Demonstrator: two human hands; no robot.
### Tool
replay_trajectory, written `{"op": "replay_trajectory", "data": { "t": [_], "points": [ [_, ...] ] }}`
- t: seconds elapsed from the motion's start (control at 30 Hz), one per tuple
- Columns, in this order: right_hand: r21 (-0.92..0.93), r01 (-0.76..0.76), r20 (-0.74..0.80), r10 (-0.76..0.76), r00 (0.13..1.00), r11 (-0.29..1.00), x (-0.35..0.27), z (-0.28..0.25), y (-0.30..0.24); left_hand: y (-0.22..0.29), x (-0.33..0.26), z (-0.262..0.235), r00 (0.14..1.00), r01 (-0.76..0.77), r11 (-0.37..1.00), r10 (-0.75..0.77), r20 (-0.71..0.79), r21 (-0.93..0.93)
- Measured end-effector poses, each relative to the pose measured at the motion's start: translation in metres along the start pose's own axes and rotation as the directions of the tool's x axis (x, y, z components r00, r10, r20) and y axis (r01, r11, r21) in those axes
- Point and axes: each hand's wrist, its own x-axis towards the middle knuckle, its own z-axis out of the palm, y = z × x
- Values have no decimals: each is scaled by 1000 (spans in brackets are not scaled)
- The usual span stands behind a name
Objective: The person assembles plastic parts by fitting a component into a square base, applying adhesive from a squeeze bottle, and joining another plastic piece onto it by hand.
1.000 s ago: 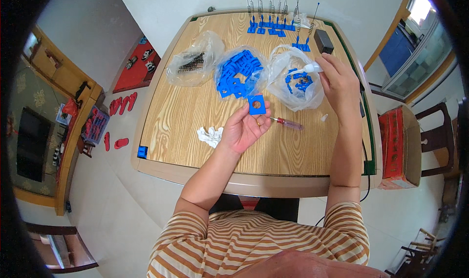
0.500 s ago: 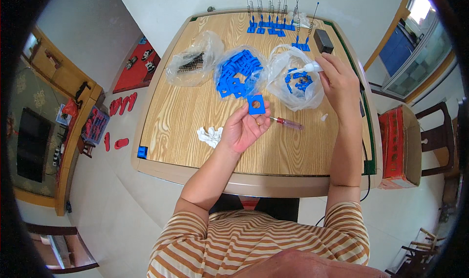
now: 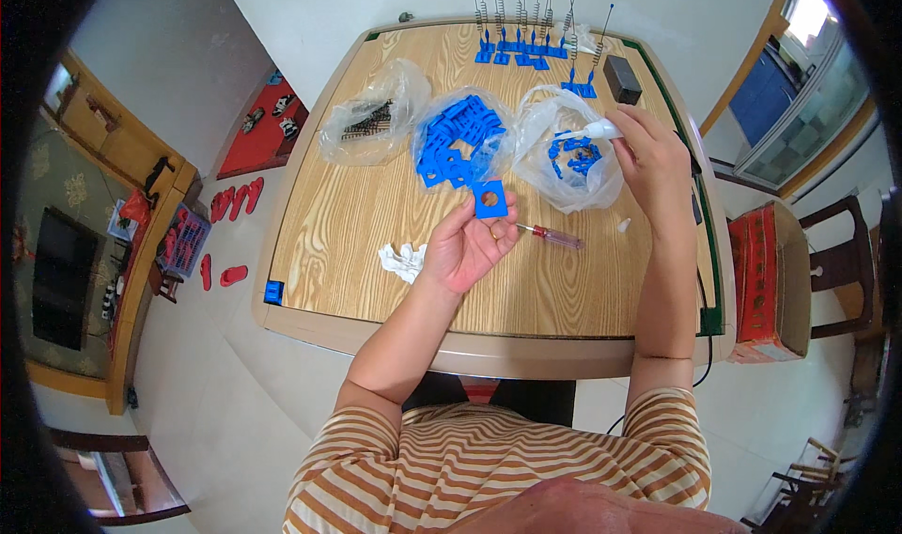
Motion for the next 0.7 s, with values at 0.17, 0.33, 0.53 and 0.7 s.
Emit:
{"op": "replay_trajectory", "data": {
  "t": [0.17,0.33,0.53,0.7],
  "points": [
    [-9,-1,-7,1,1000,1000,0,-1,2,3,0,-1,1000,-9,1000,9,7,3],
    [-19,-23,-4,23,1000,1000,0,-4,4,3,0,-2,1000,-12,1000,12,11,-10],
    [-41,-56,35,57,998,998,1,-7,3,3,-1,-2,1000,-18,1000,18,2,-5],
    [-36,-43,26,44,999,998,0,-7,4,3,-1,-2,1000,-22,1000,22,6,6]
  ]
}}
